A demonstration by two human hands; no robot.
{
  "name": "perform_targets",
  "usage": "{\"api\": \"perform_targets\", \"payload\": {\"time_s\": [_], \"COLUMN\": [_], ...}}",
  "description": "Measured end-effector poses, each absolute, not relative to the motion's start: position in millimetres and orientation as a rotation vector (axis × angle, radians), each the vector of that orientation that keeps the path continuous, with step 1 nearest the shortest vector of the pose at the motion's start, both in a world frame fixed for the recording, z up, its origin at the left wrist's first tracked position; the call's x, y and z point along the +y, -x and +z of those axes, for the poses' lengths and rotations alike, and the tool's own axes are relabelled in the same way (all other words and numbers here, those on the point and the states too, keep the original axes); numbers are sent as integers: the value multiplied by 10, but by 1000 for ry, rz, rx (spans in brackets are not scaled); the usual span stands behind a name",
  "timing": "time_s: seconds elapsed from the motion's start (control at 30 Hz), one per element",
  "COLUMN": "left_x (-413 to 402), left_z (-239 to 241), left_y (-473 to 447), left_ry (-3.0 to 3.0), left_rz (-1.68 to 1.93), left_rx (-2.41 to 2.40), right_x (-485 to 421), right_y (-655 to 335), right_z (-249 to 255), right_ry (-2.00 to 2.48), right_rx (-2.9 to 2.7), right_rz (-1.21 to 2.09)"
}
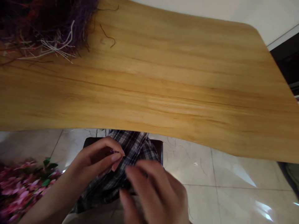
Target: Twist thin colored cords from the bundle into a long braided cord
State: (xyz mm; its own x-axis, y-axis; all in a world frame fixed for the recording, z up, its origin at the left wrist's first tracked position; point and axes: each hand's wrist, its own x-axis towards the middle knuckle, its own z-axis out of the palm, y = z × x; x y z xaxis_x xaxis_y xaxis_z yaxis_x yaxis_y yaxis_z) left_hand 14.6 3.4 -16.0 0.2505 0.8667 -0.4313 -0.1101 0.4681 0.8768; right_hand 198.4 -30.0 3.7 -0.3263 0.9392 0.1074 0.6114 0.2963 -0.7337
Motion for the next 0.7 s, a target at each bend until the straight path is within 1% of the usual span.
{"api": "perform_targets", "payload": {"time_s": [0.13, 0.27, 0.33, 0.47, 0.53, 0.6, 0.7], "left_x": [40, 43, 40, 27, 31, 48, 82], "left_z": [-157, -166, -167, -149, -133, -117, -104], "left_y": [-153, -140, -141, -173, -187, -190, -181], "left_ry": [-821, -835, -855, -935, -1003, -1059, -1112], "left_rz": [782, 810, 831, 835, 804, 789, 779], "left_rx": [1123, 1178, 1192, 1319, 1378, 1398, 1399], "right_x": [69, 119, 91, 43, 28, 18, 13], "right_y": [-1823, -1725, -1710, -1683, -1669, -1659, -1658], "right_z": [25, -22, -35, -62, -78, -95, -109], "right_ry": [1436, 1474, 1463, 1411, 1384, 1386, 1397], "right_rx": [-1842, -1698, -1714, -1840, -1881, -1876, -1843], "right_rz": [1104, 1234, 1160, 861, 765, 729, 757]}}
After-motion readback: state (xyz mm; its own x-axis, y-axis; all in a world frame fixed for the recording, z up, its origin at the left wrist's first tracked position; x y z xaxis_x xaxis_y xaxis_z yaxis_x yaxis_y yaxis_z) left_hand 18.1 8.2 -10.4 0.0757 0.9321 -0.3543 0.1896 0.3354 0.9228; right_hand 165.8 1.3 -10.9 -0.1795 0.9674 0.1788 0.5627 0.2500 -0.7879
